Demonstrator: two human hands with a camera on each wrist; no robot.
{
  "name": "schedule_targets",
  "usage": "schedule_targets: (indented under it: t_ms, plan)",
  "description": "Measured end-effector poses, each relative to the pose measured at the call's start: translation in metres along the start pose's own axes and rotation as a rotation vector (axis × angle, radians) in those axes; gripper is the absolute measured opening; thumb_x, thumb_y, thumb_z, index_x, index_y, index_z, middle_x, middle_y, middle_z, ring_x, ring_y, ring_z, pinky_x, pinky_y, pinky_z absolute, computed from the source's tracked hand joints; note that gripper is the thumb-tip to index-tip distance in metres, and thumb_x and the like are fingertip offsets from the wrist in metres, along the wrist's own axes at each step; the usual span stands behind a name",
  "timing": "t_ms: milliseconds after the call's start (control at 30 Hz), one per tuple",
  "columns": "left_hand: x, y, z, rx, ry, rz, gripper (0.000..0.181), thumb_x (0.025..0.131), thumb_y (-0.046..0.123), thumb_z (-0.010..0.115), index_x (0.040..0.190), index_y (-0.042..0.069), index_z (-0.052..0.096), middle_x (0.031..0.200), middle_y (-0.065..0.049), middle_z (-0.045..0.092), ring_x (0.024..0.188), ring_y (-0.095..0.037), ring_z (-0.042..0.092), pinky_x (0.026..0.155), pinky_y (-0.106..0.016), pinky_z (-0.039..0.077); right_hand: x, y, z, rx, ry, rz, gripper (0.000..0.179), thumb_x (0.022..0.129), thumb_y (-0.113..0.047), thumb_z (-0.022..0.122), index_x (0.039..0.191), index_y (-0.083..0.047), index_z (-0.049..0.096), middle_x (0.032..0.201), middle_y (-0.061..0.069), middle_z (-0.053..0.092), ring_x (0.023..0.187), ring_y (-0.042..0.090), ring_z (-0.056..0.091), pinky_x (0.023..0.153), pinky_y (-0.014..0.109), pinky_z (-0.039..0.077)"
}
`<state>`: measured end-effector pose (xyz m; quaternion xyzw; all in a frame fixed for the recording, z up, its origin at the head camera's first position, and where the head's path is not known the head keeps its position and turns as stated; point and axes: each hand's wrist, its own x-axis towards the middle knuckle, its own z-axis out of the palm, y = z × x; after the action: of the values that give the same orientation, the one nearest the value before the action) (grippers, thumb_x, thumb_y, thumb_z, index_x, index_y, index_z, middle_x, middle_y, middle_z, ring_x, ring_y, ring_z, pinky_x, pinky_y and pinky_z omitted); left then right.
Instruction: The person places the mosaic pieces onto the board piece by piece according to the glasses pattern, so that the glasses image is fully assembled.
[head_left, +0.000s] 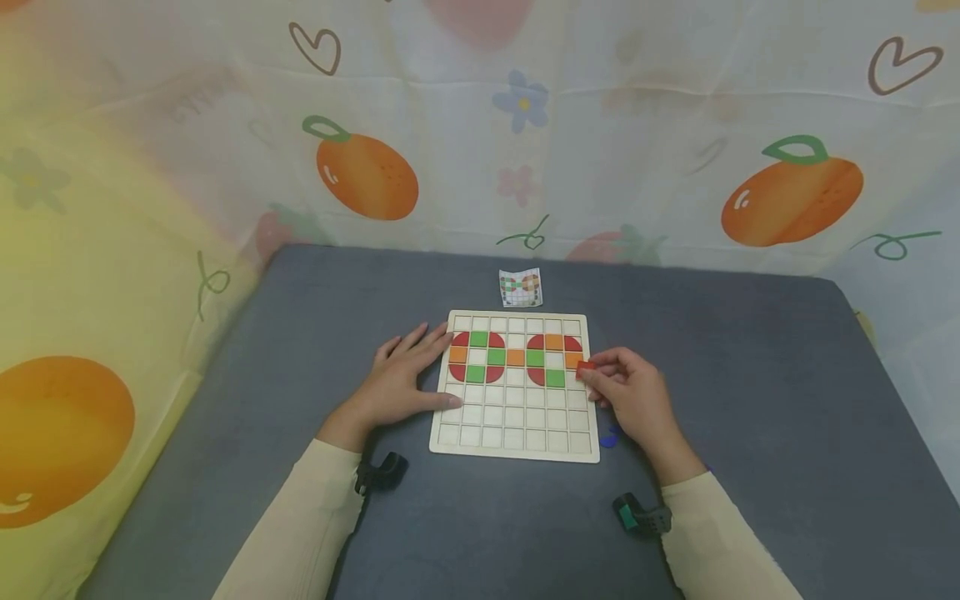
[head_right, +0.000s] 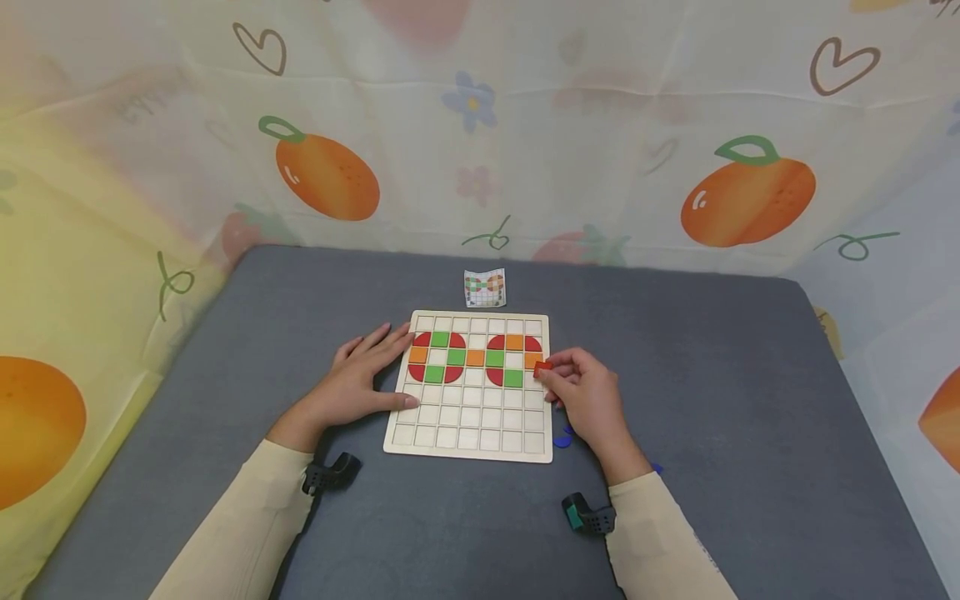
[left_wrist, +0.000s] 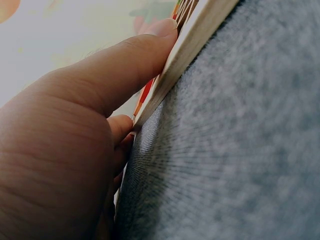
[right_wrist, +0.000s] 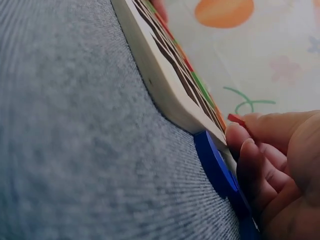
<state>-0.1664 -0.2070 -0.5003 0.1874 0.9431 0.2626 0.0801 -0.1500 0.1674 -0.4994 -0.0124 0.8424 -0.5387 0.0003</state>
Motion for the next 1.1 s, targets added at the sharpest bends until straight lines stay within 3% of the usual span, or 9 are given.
schedule_targets:
  t_ms: [267,400,600,867,1100]
  plan:
    - [0.0005,-0.0014,0.0015,-0.007,0.005,0.001,0.112,0.087,0.07,0.081,0.174,0.021,0.032,0.179,0.008,0.021,0.166,-0.023,0.007,0.126,-0.058,0.003,-0.0014,-0.001,-0.0007,-0.086,-0.018,0.013,0.014,0.103,-0.012,0.079,0.11,0.0,0.076,0.088,0.008,0.071,0.072,0.022,0.064,0.059,0.024,0.05]
    - [0.0006,-0.0013,0.0015,-0.003,0.006,0.002,0.111,0.087,0.07,0.081,0.174,0.021,0.032,0.179,0.008,0.02,0.166,-0.023,0.007,0.126,-0.059,0.004,-0.0006,0.0022,0.0001,-0.14,-0.005,-0.038,0.018,0.101,-0.009,0.08,0.116,0.0,0.077,0.093,0.008,0.068,0.078,0.024,0.059,0.064,0.026,0.047]
    - [0.0004,-0.0006,0.0011,0.001,0.004,-0.003,0.111,0.087,0.069,0.082,0.174,0.021,0.032,0.179,0.008,0.02,0.166,-0.023,0.007,0.126,-0.059,0.004,-0.0001,0.0041,0.001,-0.261,-0.048,-0.109,0.022,0.099,-0.008,0.083,0.119,-0.001,0.079,0.094,0.005,0.059,0.081,0.023,0.055,0.068,0.031,0.044]
    - [-0.0001,-0.0002,0.0008,0.005,0.001,-0.001,0.111,0.087,0.07,0.081,0.174,0.022,0.032,0.179,0.008,0.02,0.166,-0.024,0.007,0.126,-0.059,0.004,-0.0008,0.0044,0.0007,-0.255,-0.061,-0.107,0.019,0.097,-0.011,0.085,0.114,-0.003,0.081,0.091,0.004,0.057,0.078,0.022,0.055,0.065,0.031,0.044]
    - [0.0,0.0005,0.0005,-0.002,0.001,-0.008,0.111,0.087,0.07,0.081,0.174,0.021,0.032,0.179,0.007,0.02,0.166,-0.024,0.007,0.126,-0.059,0.004,-0.0022,0.0045,0.0004,-0.239,-0.079,-0.122,0.022,0.097,-0.008,0.084,0.118,-0.002,0.08,0.095,0.005,0.058,0.079,0.022,0.055,0.066,0.031,0.045]
